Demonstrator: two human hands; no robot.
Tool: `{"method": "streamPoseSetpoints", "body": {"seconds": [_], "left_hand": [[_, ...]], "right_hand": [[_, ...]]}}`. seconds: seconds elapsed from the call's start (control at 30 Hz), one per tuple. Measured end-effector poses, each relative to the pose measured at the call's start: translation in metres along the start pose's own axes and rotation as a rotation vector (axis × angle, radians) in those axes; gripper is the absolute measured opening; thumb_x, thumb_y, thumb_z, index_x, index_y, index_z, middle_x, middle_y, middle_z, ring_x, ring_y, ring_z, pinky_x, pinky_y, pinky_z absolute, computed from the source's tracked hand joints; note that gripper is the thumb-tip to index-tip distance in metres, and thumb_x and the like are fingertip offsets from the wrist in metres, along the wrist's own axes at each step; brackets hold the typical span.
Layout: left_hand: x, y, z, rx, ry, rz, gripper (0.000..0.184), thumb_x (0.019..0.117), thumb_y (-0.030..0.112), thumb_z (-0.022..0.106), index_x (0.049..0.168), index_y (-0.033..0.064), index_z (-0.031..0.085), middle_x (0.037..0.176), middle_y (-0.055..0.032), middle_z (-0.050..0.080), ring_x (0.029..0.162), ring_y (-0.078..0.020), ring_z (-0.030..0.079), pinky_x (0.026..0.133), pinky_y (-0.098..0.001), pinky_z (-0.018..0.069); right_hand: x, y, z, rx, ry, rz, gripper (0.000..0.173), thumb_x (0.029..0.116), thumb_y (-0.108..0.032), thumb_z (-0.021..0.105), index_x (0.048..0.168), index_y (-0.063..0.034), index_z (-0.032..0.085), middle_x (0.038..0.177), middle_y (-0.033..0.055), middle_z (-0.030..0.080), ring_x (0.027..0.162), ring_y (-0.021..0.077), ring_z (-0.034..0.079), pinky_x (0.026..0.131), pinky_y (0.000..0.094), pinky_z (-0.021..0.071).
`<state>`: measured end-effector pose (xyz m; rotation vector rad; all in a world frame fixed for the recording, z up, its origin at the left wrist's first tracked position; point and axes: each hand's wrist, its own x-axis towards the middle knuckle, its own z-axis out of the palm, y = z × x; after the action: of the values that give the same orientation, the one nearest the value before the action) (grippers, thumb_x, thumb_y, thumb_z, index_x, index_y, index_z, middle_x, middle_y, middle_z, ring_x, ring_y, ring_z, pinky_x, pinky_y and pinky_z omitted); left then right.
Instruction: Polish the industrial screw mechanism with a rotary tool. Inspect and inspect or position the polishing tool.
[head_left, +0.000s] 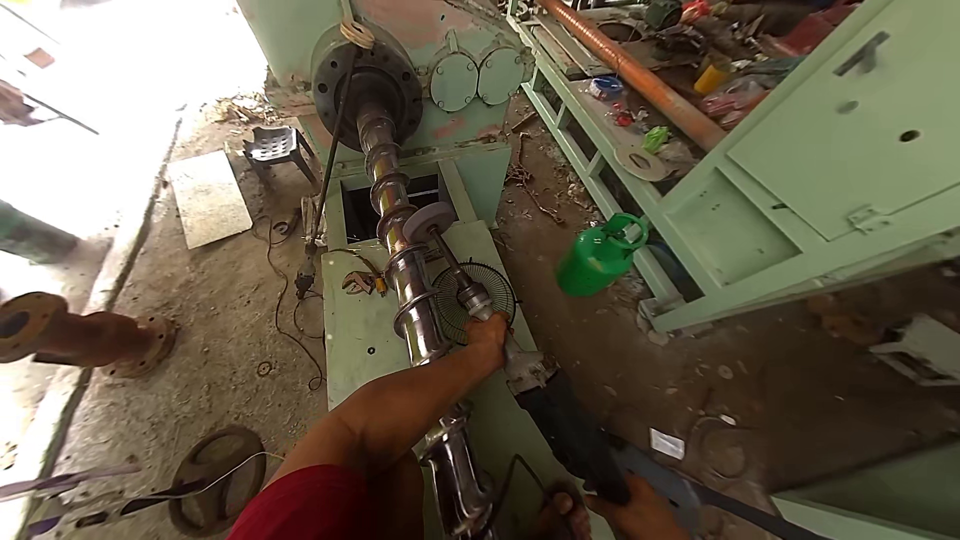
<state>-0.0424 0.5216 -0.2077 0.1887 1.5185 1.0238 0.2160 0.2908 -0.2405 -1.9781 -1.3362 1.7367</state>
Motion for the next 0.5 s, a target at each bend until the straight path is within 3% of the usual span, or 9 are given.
{"method": "streamPoseSetpoints", "body": {"seconds": [0.3,0.5], "left_hand": [[-0.003,0.001,-0.001,-0.010,-0.002,-0.005,0.031,0.0907,0.007,0.072,0.114,0.0012,0.053,0.086,-0.0133,0.061,0.065,-0.0205,0.063,0.059,-0.0346,0.0573],[-0.018,0.005,-0.015,-0.032,-0.011,0.015,0.026,0.0924,0.007,0.071,0.110,0.0003,0.052,0.078,-0.0114,0.061,0.059,-0.0185,0.062,0.055,-0.0324,0.0571]], "right_hand": [[0.008,0.010,-0.003,0.059,-0.031,-0.026,0.031,0.0799,-0.028,0.085,0.101,-0.0069,0.075,0.067,0.0035,0.067,0.051,0.0134,0.060,0.052,0.0332,0.0545],[-0.001,0.003,-0.002,-0.007,-0.028,-0.052,0.033,0.0817,-0.028,0.083,0.104,-0.0050,0.074,0.072,0.0051,0.069,0.054,0.0140,0.061,0.055,0.0355,0.0555]]}}
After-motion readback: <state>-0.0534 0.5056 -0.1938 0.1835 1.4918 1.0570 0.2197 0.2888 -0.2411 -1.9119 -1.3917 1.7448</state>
